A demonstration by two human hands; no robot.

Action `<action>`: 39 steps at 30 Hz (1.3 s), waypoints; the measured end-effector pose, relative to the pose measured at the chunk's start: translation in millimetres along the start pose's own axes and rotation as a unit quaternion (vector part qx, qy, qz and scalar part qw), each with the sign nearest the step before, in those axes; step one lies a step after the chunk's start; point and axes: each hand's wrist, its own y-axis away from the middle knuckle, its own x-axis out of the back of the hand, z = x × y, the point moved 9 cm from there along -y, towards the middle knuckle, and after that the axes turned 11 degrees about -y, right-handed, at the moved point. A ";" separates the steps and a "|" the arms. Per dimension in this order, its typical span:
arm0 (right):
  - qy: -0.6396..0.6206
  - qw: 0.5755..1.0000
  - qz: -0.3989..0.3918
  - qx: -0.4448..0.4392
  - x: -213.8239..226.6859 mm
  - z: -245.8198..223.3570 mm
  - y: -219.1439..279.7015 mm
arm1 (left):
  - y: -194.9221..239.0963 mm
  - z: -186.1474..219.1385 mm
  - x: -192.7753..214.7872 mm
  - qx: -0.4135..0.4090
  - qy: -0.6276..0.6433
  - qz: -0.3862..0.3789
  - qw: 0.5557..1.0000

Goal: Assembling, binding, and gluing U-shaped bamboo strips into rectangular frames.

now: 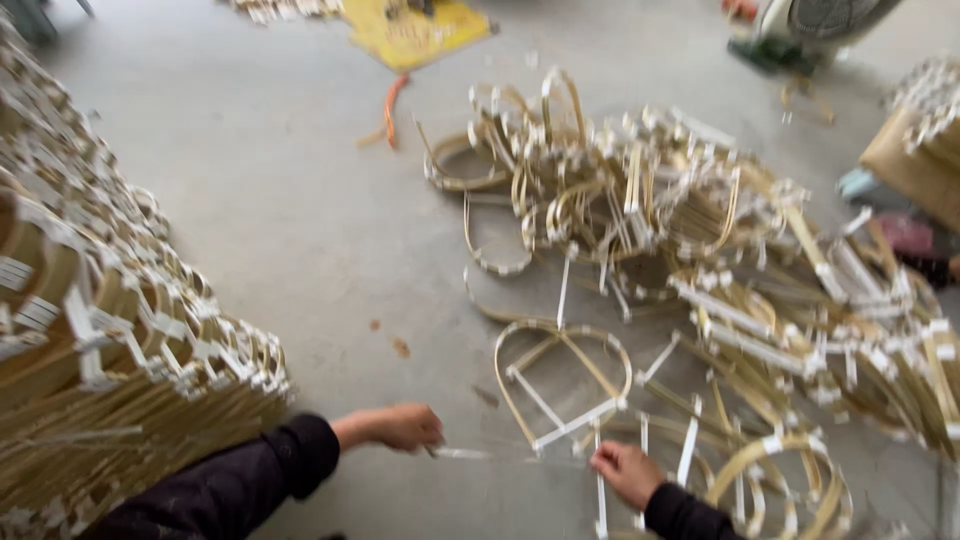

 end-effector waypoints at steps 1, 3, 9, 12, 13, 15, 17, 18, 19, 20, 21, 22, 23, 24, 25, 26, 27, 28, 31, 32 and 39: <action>0.048 0.999 -0.001 0.008 -6.5 35.4 -0.4 | -32.7 -30.4 -67.6 -0.115 -0.132 -0.018 0.984; 0.097 0.995 -0.018 -0.012 -4.4 15.9 22.7 | 26.3 5.0 -6.1 0.061 -0.249 -0.112 0.960; 0.064 0.990 -0.075 0.101 -43.4 -128.9 65.5 | 41.1 191.3 120.0 -0.032 -0.037 0.158 0.986; 0.006 0.979 -0.093 0.182 -45.2 -202.2 73.9 | 28.1 247.5 120.5 -0.098 0.142 0.163 0.971; -0.018 0.978 -0.097 0.184 -43.3 -222.3 75.2 | 21.0 252.4 104.2 -0.038 0.217 0.075 0.972; -0.021 0.985 -0.082 0.151 -33.4 -205.3 61.6 | 20.3 234.8 94.2 0.029 0.246 0.062 0.967; -0.024 0.991 -0.063 0.116 -20.1 -175.1 51.1 | 23.0 208.5 84.1 0.093 0.273 0.047 0.956; -0.010 0.995 -0.035 0.090 -10.6 -152.4 47.3 | 26.4 193.7 84.3 0.098 0.235 0.061 0.965; 0.004 0.998 -0.007 0.063 -1.0 -129.6 44.2 | 29.6 179.0 84.5 0.103 0.197 0.075 0.972; 0.004 0.998 -0.006 0.060 1.1 -109.9 47.7 | 33.6 174.4 86.2 0.101 0.197 0.072 0.973; 0.006 0.999 -0.025 0.042 -0.8 -87.8 51.2 | 38.2 166.9 84.5 0.117 0.187 0.053 0.974; 0.009 0.999 -0.045 0.024 -3.2 -66.5 54.4 | 43.7 158.8 82.7 0.134 0.178 0.034 0.974; 0.009 0.999 -0.045 0.022 -5.9 -52.5 57.5 | 43.3 153.5 77.3 0.132 0.180 0.032 0.974; 0.029 0.996 -0.064 0.050 -13.3 -43.7 62.6 | 45.4 145.7 65.4 0.155 0.174 0.008 0.972; 0.049 0.992 -0.084 0.077 -21.0 -34.9 68.2 | 48.2 137.7 53.5 0.177 0.169 -0.016 0.969; 0.051 0.992 -0.087 0.077 -20.5 -24.3 65.7 | 44.4 131.6 40.1 0.178 0.172 -0.016 0.969; 0.163 0.978 -0.120 0.049 -26.0 -6.4 63.9 | 42.4 121.9 26.2 0.200 0.170 -0.017 0.965; 0.272 0.950 -0.151 0.023 -30.9 11.9 61.1 | 42.2 111.3 12.5 0.224 0.167 -0.018 0.960; 0.553 0.822 -0.135 -0.008 -2.9 -21.2 42.6 | 40.5 89.3 -14.7 0.277 0.154 -0.018 0.948; 0.554 0.821 -0.138 -0.007 -7.0 -22.8 28.0 | 37.8 91.4 -16.8 0.278 0.157 -0.020 0.947; 0.179 0.963 0.011 0.199 -65.1 -126.4 -65.2 | 15.8 115.4 -13.3 0.275 0.162 -0.022 0.947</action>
